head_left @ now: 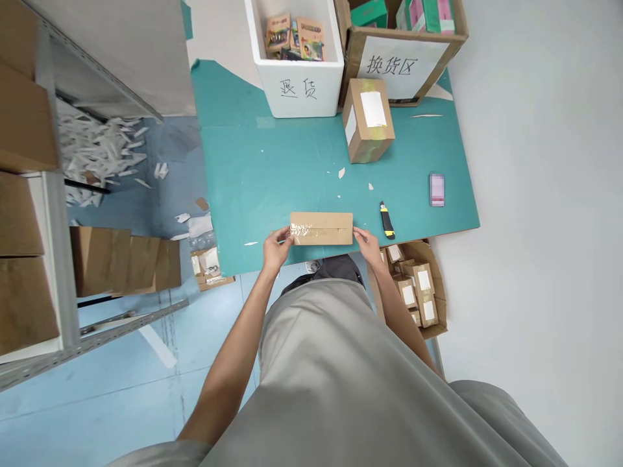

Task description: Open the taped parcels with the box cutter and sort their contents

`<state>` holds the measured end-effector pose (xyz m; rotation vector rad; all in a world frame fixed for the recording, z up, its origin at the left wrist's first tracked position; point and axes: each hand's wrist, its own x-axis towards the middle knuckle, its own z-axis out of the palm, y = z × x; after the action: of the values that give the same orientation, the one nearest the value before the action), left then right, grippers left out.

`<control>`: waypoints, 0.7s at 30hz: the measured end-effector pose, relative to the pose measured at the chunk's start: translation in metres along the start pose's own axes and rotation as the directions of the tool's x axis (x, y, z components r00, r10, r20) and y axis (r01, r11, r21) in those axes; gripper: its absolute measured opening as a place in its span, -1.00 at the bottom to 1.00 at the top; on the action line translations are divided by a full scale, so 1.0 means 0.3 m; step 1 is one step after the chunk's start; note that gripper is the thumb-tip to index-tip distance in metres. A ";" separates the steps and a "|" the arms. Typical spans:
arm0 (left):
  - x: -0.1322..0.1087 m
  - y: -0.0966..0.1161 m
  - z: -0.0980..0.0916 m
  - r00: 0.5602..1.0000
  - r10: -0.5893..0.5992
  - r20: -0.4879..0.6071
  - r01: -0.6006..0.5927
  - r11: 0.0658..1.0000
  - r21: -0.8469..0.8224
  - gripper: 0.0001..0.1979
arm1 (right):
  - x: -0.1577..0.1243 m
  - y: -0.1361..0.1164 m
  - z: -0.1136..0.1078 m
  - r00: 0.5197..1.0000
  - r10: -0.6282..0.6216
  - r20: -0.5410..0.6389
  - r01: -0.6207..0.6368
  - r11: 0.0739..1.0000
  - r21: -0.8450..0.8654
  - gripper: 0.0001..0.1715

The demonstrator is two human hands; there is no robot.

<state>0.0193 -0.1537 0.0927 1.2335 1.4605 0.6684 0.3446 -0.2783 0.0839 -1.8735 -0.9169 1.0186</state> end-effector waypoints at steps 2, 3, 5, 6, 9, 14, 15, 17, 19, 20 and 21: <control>-0.007 -0.034 -0.010 0.999 -0.052 -0.003 0.051 0.997 -0.054 -0.54 | -0.007 0.032 0.015 0.999 0.037 -0.019 -0.036 0.999 0.022 -0.35; -0.013 -0.053 -0.013 0.997 -0.078 -0.007 0.077 0.994 -0.077 -0.53 | -0.012 0.050 0.023 0.997 0.068 -0.030 -0.067 0.997 0.032 -0.35; -0.023 -0.088 -0.014 0.991 -0.131 -0.016 0.129 0.988 -0.087 -0.52 | -0.023 0.085 0.041 0.990 0.137 -0.037 -0.136 0.990 0.038 -0.38; -0.027 -0.102 -0.011 0.988 -0.154 -0.015 0.153 0.985 -0.077 -0.51 | -0.028 0.101 0.053 0.986 0.166 -0.031 -0.165 0.986 0.035 -0.39; -0.030 -0.126 0.014 0.981 -0.196 0.009 0.196 0.980 -0.043 -0.42 | -0.041 0.134 0.093 0.977 0.212 -0.004 -0.212 0.977 0.021 -0.38; -0.015 -0.108 0.068 0.987 -0.158 0.019 0.158 0.987 -0.012 -0.47 | -0.052 0.148 0.146 0.973 0.230 0.024 -0.231 0.973 0.015 -0.36; -0.011 -0.098 0.073 0.989 -0.146 0.008 0.146 0.989 -0.013 -0.51 | -0.052 0.146 0.147 0.972 0.233 0.017 -0.233 0.972 0.013 -0.37; -0.003 -0.078 0.075 0.992 -0.125 -0.013 0.124 0.992 -0.022 -0.55 | -0.046 0.139 0.140 0.972 0.235 -0.008 -0.235 0.972 0.010 -0.38; 0.006 -0.056 0.069 0.997 -0.076 -0.022 0.075 0.996 -0.052 -0.56 | -0.033 0.125 0.123 0.978 0.204 -0.033 -0.203 0.979 0.023 -0.37; 0.011 -0.047 0.064 0.999 -0.042 -0.025 0.040 0.997 -0.068 -0.56 | -0.025 0.117 0.113 0.984 0.171 -0.041 -0.169 0.985 0.041 -0.36; 0.016 -0.040 0.059 1.000 -0.009 -0.026 0.007 0.997 -0.078 -0.56 | -0.016 0.107 0.105 0.990 0.132 -0.045 -0.129 0.990 0.064 -0.36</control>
<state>0.0322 -0.1564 0.0753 1.1622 1.4470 0.7317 0.3217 -0.2865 0.0459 -1.9184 -0.7343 1.0614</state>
